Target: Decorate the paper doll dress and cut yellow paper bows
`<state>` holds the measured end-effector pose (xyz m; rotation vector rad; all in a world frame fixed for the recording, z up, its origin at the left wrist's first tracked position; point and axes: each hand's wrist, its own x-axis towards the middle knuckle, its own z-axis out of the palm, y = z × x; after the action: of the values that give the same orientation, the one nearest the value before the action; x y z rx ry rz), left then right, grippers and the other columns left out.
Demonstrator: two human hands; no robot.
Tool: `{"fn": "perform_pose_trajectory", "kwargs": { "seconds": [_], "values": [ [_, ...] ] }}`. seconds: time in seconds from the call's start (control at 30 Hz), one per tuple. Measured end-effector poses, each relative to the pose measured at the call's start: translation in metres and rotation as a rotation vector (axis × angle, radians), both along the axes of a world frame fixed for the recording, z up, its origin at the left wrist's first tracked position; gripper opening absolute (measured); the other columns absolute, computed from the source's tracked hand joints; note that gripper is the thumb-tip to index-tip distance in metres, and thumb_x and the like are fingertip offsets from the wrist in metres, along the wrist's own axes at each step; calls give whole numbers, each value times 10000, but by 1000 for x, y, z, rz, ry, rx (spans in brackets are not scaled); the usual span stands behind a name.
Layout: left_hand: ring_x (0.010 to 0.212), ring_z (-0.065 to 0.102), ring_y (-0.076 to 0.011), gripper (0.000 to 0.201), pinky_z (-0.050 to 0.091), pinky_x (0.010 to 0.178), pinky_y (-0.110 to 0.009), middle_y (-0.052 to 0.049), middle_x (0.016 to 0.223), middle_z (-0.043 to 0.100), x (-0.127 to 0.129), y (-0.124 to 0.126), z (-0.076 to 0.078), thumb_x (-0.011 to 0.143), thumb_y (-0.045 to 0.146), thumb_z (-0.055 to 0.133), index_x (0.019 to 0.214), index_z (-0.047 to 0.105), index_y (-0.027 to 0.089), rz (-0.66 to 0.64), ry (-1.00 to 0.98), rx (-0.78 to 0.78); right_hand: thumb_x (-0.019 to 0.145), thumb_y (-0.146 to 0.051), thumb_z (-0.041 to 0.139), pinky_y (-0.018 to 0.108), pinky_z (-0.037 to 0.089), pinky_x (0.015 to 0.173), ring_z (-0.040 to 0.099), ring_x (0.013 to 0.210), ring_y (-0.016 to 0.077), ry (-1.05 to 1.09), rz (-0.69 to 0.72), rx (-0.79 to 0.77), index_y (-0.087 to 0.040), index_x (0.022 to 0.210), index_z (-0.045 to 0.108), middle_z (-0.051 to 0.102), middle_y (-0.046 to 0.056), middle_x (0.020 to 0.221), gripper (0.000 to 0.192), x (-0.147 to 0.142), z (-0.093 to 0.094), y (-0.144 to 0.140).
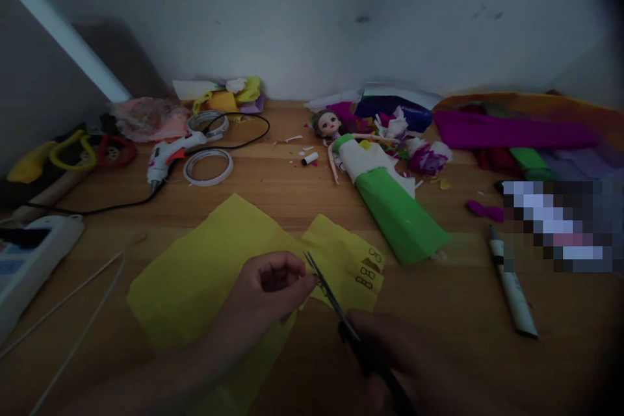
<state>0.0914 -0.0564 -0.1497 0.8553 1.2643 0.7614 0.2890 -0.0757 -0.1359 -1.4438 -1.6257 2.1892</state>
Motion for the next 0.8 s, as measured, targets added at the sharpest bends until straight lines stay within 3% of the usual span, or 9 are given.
{"fn": "perform_pose_trajectory", "kwargs": {
  "seconds": [0.27, 0.47, 0.63, 0.8],
  "values": [
    [382, 313, -45, 278, 239, 376, -190, 79, 488, 429, -1, 0, -4, 609, 404, 721, 609, 548, 187, 29, 38, 48, 658, -170, 578, 219, 395, 569, 475, 600, 119, 48, 13, 16, -183, 750, 541, 504, -36, 652, 100, 2, 0, 1],
    [385, 307, -49, 261, 232, 386, -194, 85, 468, 403, -1, -1, -4, 625, 393, 719, 613, 553, 191, 25, 40, 81, 663, -207, 590, 231, 410, 567, 565, 695, 164, 82, -1, -5, -184, 775, 536, 584, -2, 739, 127, 1, 3, 1],
    [387, 313, -44, 247, 241, 380, -187, 77, 486, 434, 0, 1, 0, 598, 369, 713, 599, 545, 190, 36, 27, 58, 676, -195, 550, 216, 357, 554, 483, 592, 112, -12, 7, 18, -185, 756, 519, 505, -46, 640, 86, -1, 6, 1],
    [386, 324, -44, 220, 239, 375, -183, 75, 477, 437, 1, 0, 5, 595, 348, 702, 593, 554, 185, 36, 43, 55, 672, -180, 550, 212, 403, 564, 524, 612, 130, 25, 28, 23, -193, 766, 518, 509, -40, 626, 100, 1, 5, 2]
  ]
}}
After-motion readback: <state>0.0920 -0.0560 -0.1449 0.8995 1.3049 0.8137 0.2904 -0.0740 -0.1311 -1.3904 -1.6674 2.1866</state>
